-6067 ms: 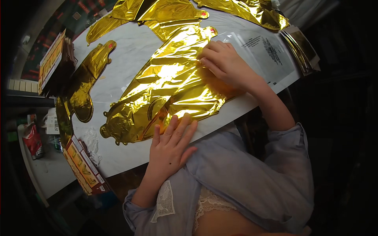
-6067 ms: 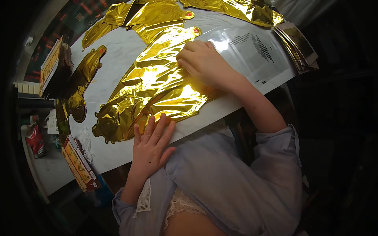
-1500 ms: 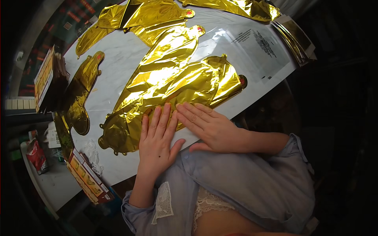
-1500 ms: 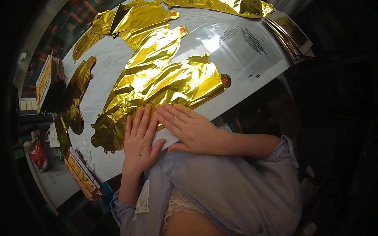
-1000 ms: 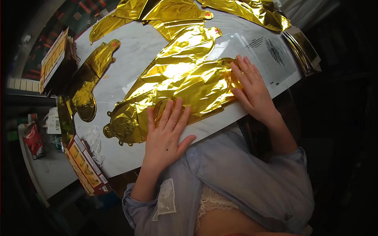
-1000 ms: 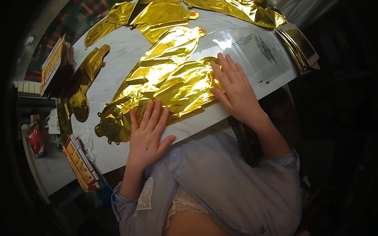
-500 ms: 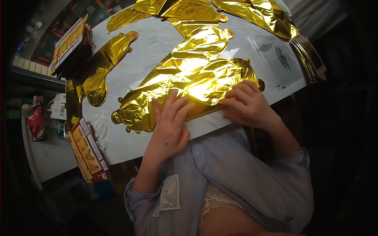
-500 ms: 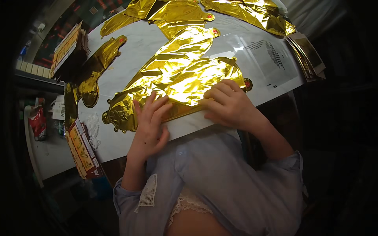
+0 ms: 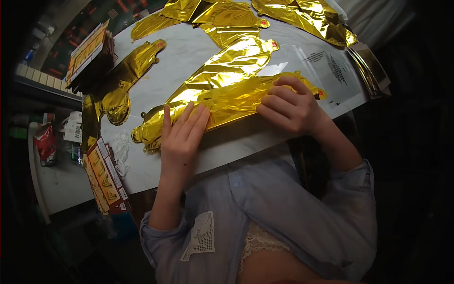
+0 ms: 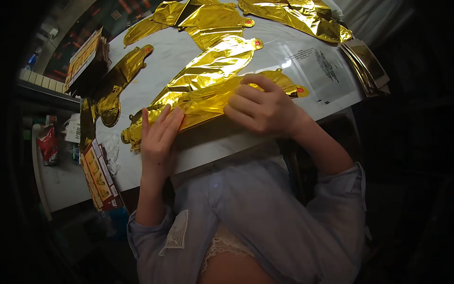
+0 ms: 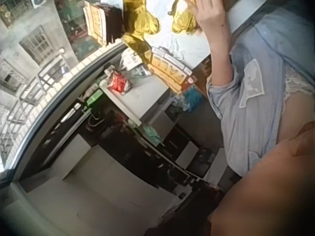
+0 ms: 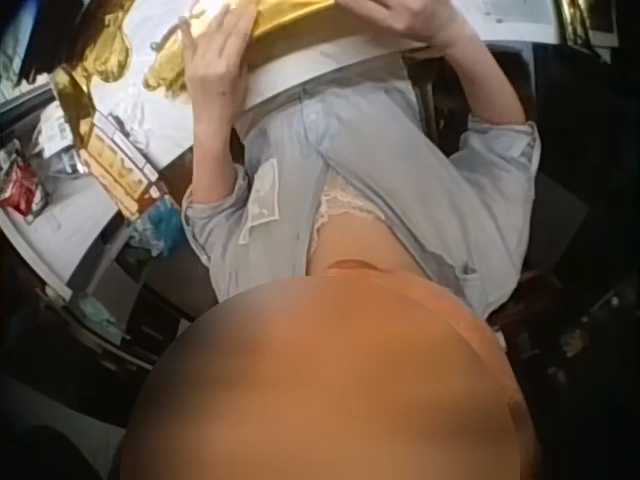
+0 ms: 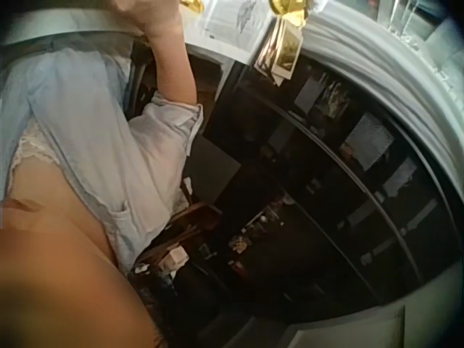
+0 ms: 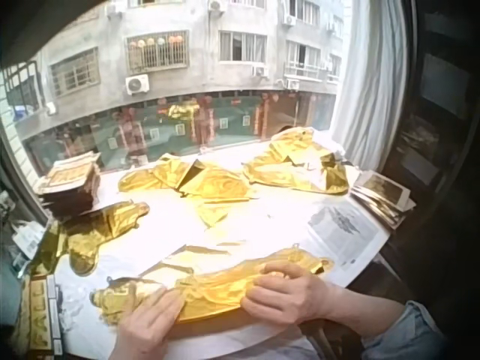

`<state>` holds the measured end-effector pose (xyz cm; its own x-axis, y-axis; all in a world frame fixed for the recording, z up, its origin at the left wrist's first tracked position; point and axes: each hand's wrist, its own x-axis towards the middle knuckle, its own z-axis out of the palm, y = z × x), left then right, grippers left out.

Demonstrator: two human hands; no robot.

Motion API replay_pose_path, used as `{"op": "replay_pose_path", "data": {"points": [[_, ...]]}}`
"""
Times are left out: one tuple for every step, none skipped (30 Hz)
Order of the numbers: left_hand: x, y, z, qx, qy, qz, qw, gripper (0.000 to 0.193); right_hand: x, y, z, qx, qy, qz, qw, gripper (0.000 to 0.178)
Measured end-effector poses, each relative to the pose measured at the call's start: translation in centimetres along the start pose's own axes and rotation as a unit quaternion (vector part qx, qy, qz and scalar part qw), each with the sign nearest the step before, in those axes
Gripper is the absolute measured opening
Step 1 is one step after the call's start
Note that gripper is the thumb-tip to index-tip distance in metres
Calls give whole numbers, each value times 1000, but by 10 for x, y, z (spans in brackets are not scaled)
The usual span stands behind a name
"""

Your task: Folding gold foil balloons and organizing them with packaging cards on a table.

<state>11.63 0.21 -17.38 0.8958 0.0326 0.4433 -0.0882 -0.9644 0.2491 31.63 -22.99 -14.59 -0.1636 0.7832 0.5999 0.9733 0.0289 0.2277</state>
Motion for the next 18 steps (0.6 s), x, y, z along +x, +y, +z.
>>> {"op": "replay_pose_path", "data": {"points": [[-1,-3,-6,21,20,7,1000,44,3,-4,-3,-7,11,-8,1000,14],[-1,-1,-14,41,46,7,998,36,5,-10,-4,-16,22,-16,1000,13],[-8,-1,-16,56,41,18,997,34,4,-17,-3,-4,15,-23,1000,13],[-17,-3,-18,71,36,28,996,32,-1,-24,-2,11,-11,-34,999,15],[-28,-6,-17,82,0,37,996,37,-6,-29,0,24,-35,-44,998,17],[-37,-8,-11,60,-33,38,997,39,-8,-34,6,35,-35,-44,998,13],[-43,-10,-7,38,-67,40,996,40,-15,-38,12,51,-49,-39,997,13],[-48,-14,-4,27,-103,45,993,47,-20,-43,18,67,-62,-35,995,13],[-49,-17,-3,-14,-98,30,995,51,-23,-47,22,80,-68,-25,994,12],[-49,-20,-3,-55,-92,16,994,56,-25,-47,24,80,-66,-25,994,12],[-47,-22,-10,-87,-110,2,990,70,-27,-49,25,82,-65,-13,994,12],[-45,-20,-17,-86,-112,2,990,70,-29,-50,25,83,-64,-2,995,11],[-42,-16,-26,-101,-130,-2,986,75,-29,-49,24,90,-64,0,994,10],[-38,-13,-33,-115,-147,-4,982,81,-30,-48,24,88,-63,2,994,10],[-37,-11,-36,-107,-171,-10,979,82,-32,-47,24,121,-66,18,990,16],[-36,-7,-37,-107,-173,-6,979,82,-33,-46,23,153,-68,35,985,22],[-35,-3,-39,-83,-183,-17,979,77,-32,-44,17,152,-66,36,985,22],[-34,-1,-37,-63,-193,-27,979,73,-32,-41,5,182,-56,94,977,27]]}}
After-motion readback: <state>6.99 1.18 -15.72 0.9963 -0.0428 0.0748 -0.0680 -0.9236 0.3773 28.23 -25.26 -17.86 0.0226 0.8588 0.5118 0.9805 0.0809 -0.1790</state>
